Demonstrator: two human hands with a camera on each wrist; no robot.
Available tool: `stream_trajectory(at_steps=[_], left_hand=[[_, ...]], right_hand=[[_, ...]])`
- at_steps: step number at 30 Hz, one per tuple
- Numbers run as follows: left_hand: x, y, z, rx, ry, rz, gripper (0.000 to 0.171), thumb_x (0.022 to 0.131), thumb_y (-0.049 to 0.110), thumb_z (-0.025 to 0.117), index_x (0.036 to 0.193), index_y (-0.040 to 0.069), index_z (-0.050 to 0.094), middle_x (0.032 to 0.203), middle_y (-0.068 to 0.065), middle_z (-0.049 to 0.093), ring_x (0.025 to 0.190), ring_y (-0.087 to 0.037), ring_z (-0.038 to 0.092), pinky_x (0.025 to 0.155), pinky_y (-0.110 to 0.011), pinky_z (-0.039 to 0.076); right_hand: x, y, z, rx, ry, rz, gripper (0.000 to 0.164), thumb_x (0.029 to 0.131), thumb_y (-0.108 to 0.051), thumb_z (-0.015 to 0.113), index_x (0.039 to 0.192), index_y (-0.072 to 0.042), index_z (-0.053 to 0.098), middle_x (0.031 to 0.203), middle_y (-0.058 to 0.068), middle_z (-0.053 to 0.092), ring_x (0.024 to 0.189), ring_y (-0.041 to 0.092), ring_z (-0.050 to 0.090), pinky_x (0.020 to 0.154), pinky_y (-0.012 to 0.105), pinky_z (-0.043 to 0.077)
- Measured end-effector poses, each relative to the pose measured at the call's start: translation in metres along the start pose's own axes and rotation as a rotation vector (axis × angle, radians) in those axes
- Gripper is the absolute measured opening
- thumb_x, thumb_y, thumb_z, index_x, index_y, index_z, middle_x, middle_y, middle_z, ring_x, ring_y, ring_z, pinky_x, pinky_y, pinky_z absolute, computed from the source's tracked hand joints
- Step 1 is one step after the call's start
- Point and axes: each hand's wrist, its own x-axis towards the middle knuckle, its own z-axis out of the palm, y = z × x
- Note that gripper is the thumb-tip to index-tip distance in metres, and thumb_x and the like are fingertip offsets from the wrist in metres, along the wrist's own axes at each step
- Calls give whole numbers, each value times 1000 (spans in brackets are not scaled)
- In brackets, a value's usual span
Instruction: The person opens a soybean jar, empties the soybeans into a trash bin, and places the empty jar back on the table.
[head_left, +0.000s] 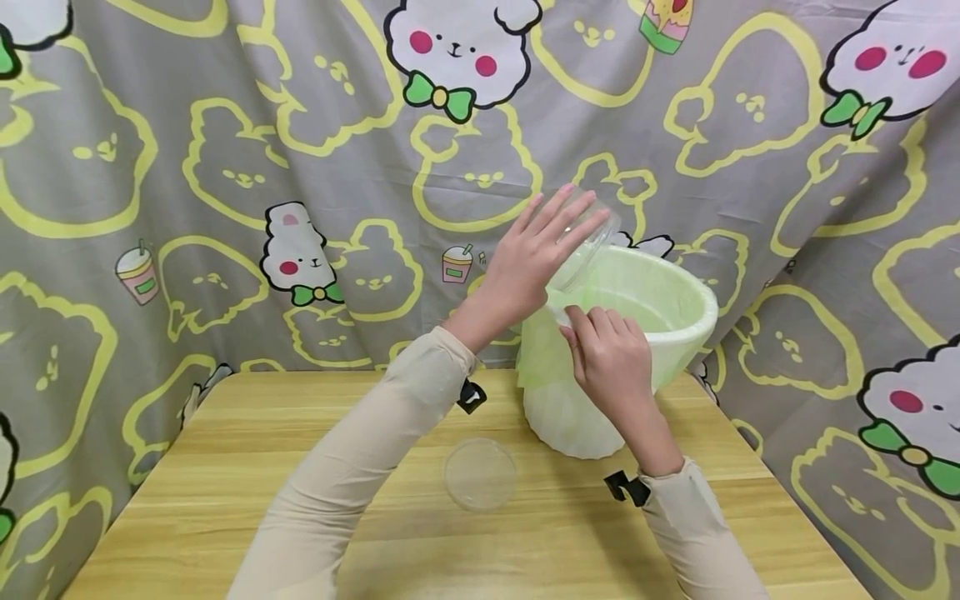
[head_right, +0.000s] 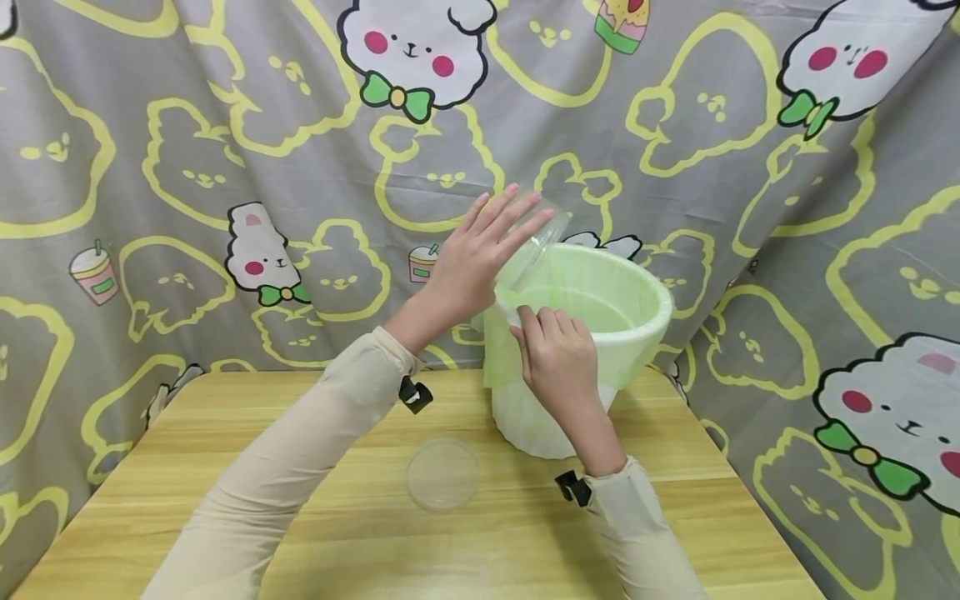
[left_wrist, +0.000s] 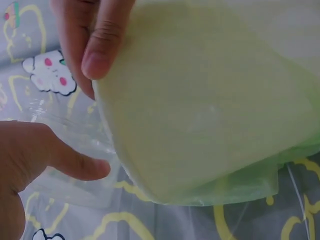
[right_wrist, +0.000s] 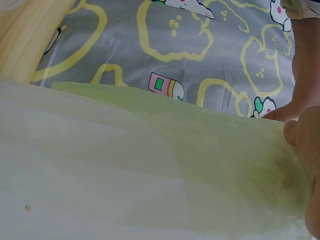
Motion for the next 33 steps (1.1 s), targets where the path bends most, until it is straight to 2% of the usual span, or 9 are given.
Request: stream_trajectory(at_steps=[5,9,13,15,17,21,24,28,33], left_hand=[[-8,-6,-7,-5,16,-70,90,80,-10,63,159,22,36,167,-2,32,157,-25,23,131,-42,12],[-20,-15,-13,-77,63,-166,99,74,14,86,159,19,36,166,-4,34,155,-27,25,131,-40,10],[-41,-29,-17,-220,148,-274,117,57,35,100,156,13,40,161,-7,42,147,-29,35,129,-36,19],[-55,-36,-19,-330,172,-330,123,52,37,102,155,10,41,159,-8,45,143,-29,38,126,-35,23],[-70,-41,-20,-456,173,-417,125,50,37,103,155,12,41,158,-6,46,142,-28,38,122,-39,31],[-104,-51,-21,-656,103,-654,125,49,36,104,157,23,40,155,-2,47,139,-25,37,113,-51,42],[-133,-58,-18,-739,23,-794,126,49,36,104,157,29,39,152,-4,50,136,-27,41,107,-57,46],[-176,-70,-9,-817,-101,-880,125,51,37,103,157,33,37,153,-9,47,136,-32,44,107,-61,46],[-226,-81,3,-950,-204,-910,119,59,33,101,159,27,36,158,-9,42,142,-34,42,113,-60,41]], right_hand=[[-1,-1,2,8,-8,4,39,109,-31,46,107,-1,70,77,15,62,63,33,55,52,39,38],[-2,-2,2,10,-14,8,39,109,-31,45,108,-1,70,77,16,61,64,34,56,53,40,39],[-2,-2,2,8,-22,15,40,110,-32,43,110,-1,69,77,16,61,66,35,57,54,43,42],[-2,-1,2,5,-24,20,40,110,-33,43,110,-2,68,78,16,61,66,35,58,55,44,43],[-2,-1,2,6,-30,28,40,110,-33,43,110,-2,68,78,16,61,67,36,58,56,45,44],[-2,0,1,9,-25,33,39,109,-33,44,110,-2,68,78,16,61,67,37,58,56,45,43],[-3,1,2,9,-16,31,39,109,-33,44,109,-2,68,77,17,61,66,37,57,55,45,43],[-2,1,2,10,-24,36,38,109,-32,46,109,-2,68,76,16,60,64,36,56,54,44,42],[-1,0,3,12,-43,43,35,108,-31,48,109,-2,68,76,16,60,64,36,55,55,45,42]])
